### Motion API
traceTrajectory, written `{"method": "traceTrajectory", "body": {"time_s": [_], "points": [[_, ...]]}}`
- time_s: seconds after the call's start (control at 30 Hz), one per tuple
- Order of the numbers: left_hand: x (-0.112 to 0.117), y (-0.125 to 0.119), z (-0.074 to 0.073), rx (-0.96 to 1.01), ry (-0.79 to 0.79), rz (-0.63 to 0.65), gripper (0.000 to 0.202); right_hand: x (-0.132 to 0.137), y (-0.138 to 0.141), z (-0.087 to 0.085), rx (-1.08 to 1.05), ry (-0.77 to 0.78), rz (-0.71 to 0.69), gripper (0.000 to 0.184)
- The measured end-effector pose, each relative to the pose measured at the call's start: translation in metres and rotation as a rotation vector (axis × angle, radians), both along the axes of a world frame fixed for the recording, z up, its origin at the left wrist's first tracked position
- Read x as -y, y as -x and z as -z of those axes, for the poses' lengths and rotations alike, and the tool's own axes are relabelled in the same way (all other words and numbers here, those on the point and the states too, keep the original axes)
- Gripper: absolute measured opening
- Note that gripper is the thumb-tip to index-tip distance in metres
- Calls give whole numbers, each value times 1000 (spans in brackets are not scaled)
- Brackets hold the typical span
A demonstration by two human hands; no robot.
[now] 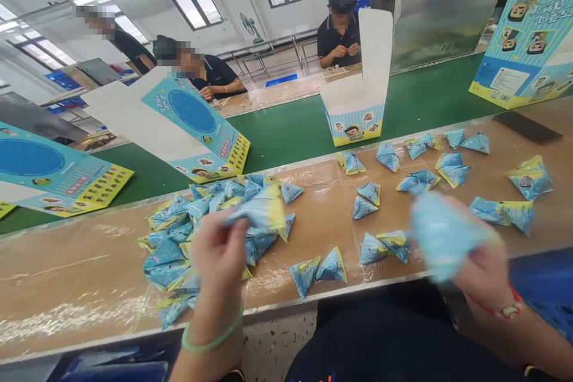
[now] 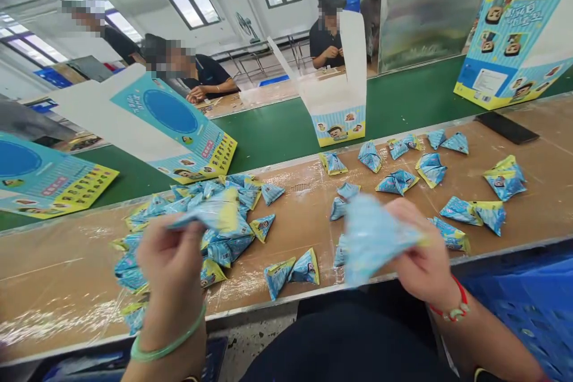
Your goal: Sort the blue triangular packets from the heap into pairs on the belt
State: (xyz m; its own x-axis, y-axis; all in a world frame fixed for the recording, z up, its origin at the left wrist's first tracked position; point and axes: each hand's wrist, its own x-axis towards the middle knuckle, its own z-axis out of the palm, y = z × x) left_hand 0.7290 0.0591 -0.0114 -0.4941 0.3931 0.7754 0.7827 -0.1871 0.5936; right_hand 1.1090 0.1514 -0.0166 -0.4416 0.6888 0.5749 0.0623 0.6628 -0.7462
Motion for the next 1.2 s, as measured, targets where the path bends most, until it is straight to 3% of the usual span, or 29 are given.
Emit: {"method": "traceTrajectory", "body": {"time_s": [0.1, 0.17, 0.23, 0.37, 0.43, 0.5, 0.57, 0.63, 0.7, 0.77, 0.83, 0.9, 1.07, 1.13, 1.2], "points": [[-11, -19, -8, -134, 0, 9, 17, -10, -2, -13, -19, -28, -74, 29], [-22, -36, -14, -311, 66, 150, 6, -19, 7, -18, 10, 57, -151, 26], [-37, -55, -20, -487, 195, 364, 12, -29, 24, -16, 48, 254, -305, 27], [-71, -88, -31, -745, 194, 618, 18, -57, 59, -3, -76, 745, -548, 47], [-98, -93, -39, -785, 261, 789, 17, -72, 65, 0, -118, 822, -538, 52], [-137, -91, -47, -668, 302, 916, 25, -88, 60, -3, -171, 766, -418, 49], [-189, -87, -56, -501, 345, 857, 32, -106, 48, -12, -274, 622, -253, 44], [-247, -84, -61, -440, 484, 609, 33, -127, 37, -24, -343, 476, -145, 42], [-297, -87, -59, -500, 732, 352, 53, -147, 29, -34, -363, 401, -110, 44], [-328, -91, -51, -572, 965, 178, 60, -165, 25, -40, -324, 350, -86, 45], [-334, -96, -40, -616, 1071, 109, 50, -177, 22, -43, -273, 278, -61, 46], [-320, -98, -28, -675, 1043, 116, 42, -184, 22, -42, -164, 149, -75, 40], [-267, -104, -1, -770, 1021, 220, 43, -185, 41, -20, 216, -448, -160, 27], [-256, -107, 6, -765, 1052, 270, 44, -191, 60, -12, 184, -612, -118, 22], [-252, -109, 10, -757, 1059, 288, 48, -203, 81, -10, 88, -644, 32, 20]]}}
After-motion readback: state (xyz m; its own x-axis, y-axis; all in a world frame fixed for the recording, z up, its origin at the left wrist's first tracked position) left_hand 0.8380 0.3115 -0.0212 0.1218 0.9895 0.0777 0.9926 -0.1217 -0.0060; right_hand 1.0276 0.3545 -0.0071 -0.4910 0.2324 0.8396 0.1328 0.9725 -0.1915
